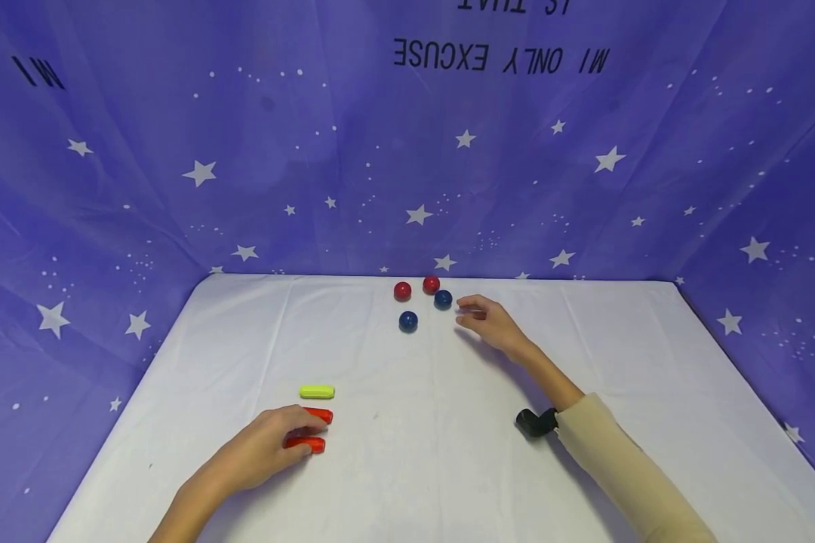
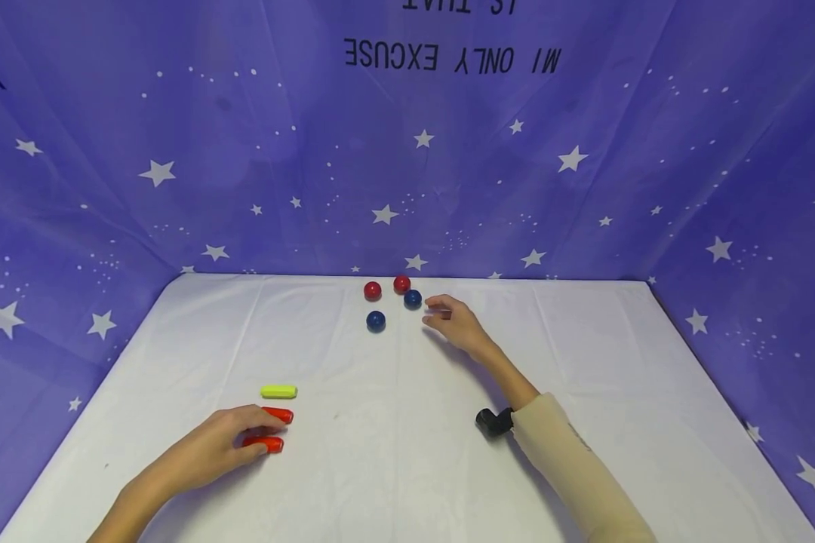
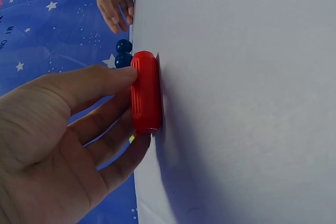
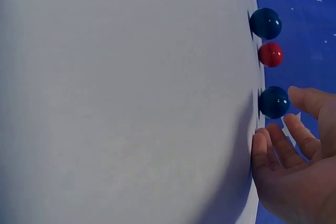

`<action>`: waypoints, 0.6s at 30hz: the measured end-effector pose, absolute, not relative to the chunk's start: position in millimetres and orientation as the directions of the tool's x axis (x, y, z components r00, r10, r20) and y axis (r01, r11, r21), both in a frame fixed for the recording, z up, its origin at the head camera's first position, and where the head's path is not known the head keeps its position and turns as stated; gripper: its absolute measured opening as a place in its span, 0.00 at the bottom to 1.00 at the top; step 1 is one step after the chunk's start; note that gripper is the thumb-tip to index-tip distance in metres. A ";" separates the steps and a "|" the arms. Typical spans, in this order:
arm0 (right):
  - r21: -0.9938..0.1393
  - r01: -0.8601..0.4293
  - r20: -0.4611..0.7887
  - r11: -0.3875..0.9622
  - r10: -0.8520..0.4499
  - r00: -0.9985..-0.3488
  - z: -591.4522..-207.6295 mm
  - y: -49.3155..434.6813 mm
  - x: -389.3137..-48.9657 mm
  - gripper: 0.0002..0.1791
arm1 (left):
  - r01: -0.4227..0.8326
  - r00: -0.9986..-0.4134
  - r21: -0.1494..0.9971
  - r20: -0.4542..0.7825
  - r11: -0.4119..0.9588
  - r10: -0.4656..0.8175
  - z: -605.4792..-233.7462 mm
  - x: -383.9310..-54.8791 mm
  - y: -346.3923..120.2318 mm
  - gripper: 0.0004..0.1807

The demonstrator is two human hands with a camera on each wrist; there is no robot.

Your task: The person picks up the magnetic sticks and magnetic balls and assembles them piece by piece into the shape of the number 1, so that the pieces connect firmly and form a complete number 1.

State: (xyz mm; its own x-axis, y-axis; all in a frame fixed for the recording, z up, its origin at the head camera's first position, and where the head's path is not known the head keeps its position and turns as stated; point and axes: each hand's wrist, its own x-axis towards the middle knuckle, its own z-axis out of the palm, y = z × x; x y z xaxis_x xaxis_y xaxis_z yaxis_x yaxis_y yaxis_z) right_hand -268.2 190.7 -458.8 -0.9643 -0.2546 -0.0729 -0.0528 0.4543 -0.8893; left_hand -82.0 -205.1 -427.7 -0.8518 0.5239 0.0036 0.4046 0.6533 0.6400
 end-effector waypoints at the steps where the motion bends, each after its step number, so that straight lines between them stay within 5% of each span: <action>1: -0.890 -0.050 -0.073 0.453 -0.250 -0.966 -459.3 189.6 -270.2 0.24 | 0.408 -0.854 0.640 0.015 0.651 0.520 -427.3 -82.3 -204.7 0.14; 18: -0.878 -0.033 -0.072 0.477 -0.201 -0.977 -459.8 171.9 -288.5 0.24 | 0.423 -0.846 0.616 0.006 0.665 0.533 -430.9 -81.3 -207.5 0.13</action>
State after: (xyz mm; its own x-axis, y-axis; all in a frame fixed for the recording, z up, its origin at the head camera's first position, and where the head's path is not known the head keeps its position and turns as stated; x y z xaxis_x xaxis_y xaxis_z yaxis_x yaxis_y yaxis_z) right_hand -288.5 171.9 -459.8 -0.9768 -0.2014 -0.0725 -0.0332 0.4770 -0.8783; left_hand -81.3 -207.5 -430.9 -0.8464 0.5326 0.0059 0.4227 0.6649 0.6158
